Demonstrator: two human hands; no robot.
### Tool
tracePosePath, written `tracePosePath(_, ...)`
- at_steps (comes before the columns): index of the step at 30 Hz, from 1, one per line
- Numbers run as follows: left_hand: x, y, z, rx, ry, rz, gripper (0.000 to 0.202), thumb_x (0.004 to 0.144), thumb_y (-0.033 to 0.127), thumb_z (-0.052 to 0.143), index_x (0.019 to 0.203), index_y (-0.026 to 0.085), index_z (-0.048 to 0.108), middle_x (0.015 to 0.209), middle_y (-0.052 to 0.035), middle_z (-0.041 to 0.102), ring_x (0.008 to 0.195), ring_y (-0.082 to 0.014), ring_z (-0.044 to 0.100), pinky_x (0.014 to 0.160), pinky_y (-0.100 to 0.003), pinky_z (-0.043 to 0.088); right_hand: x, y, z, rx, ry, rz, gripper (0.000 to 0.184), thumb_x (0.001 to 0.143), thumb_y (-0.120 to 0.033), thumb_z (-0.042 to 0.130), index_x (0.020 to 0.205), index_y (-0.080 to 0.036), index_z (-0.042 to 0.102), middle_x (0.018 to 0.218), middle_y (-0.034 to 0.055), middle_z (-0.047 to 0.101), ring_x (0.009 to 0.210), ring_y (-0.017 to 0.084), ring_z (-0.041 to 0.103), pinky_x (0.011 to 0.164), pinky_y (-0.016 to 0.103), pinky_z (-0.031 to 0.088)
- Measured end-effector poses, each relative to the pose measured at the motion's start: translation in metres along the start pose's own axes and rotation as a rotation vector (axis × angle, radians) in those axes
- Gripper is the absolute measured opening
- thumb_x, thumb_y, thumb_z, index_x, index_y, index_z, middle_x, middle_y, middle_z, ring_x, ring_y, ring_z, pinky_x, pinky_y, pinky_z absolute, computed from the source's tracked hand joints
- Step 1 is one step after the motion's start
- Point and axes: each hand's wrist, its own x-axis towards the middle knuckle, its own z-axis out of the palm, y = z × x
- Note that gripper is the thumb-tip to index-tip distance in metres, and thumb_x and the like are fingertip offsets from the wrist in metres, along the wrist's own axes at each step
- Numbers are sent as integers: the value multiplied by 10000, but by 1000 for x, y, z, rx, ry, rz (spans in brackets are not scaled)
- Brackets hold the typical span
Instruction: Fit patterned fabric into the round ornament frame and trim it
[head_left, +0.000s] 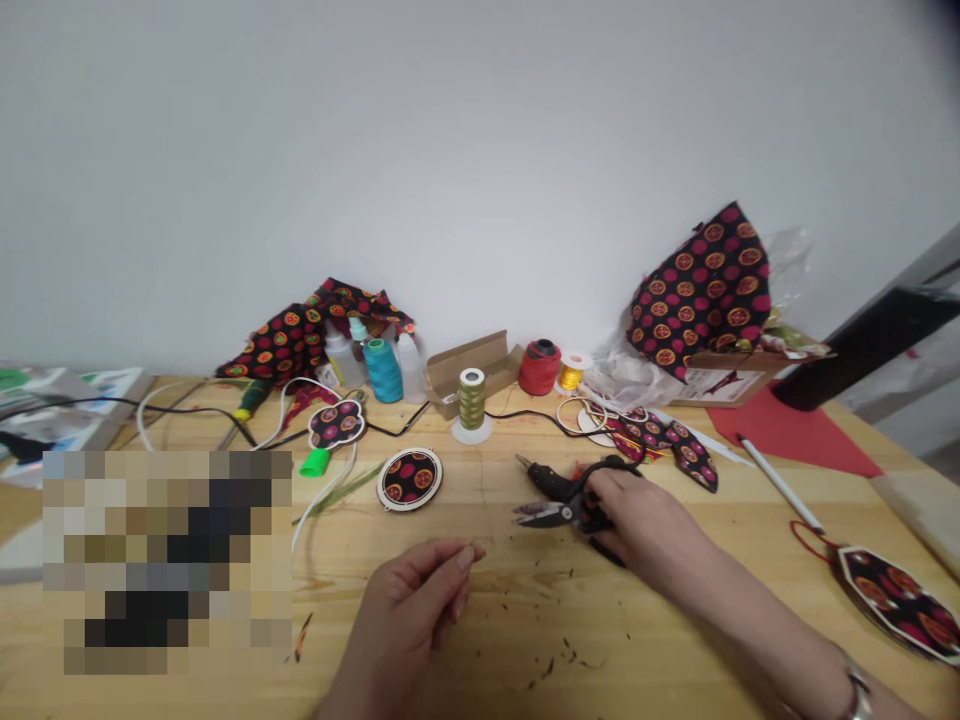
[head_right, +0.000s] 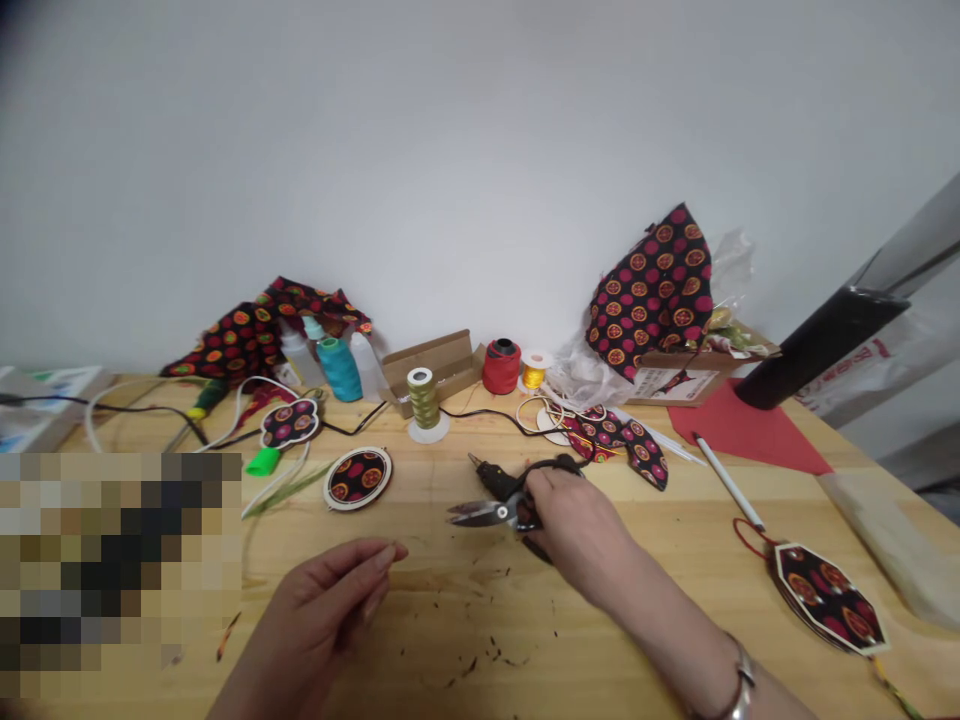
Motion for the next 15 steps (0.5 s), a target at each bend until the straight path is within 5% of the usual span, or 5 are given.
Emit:
tracePosePath(8, -2, 1, 1, 54, 9, 12, 230, 674, 364, 739, 752, 148, 745, 472, 49, 489, 440, -53, 340, 419, -160, 197, 2, 37, -15, -12, 61, 12, 232, 691, -66, 580, 900, -164, 552, 963, 118, 636, 934, 263, 606, 801, 382, 475)
tracePosePath(13, -3, 3, 3, 30, -14, 27, 238, 665, 364, 744, 731, 135, 739, 447, 60, 453, 424, -51, 308, 409, -170, 179, -41, -14, -17, 536, 28, 54, 173, 712, -74, 486, 803, -221, 503, 716, -4, 598, 578, 140, 585, 487, 208, 471)
tracePosePath(15, -3, 3, 3, 18, -27, 28, 236, 671, 362, 741, 722, 132, 729, 439, 70, 428, 417, -47, 283, 404, -171, 166, -56, -38, -11, 601, 3, -35, 191, 688, -122, 560, 852, -219, 550, 742, 7, 631, 635, 163, 602, 537, 220, 491)
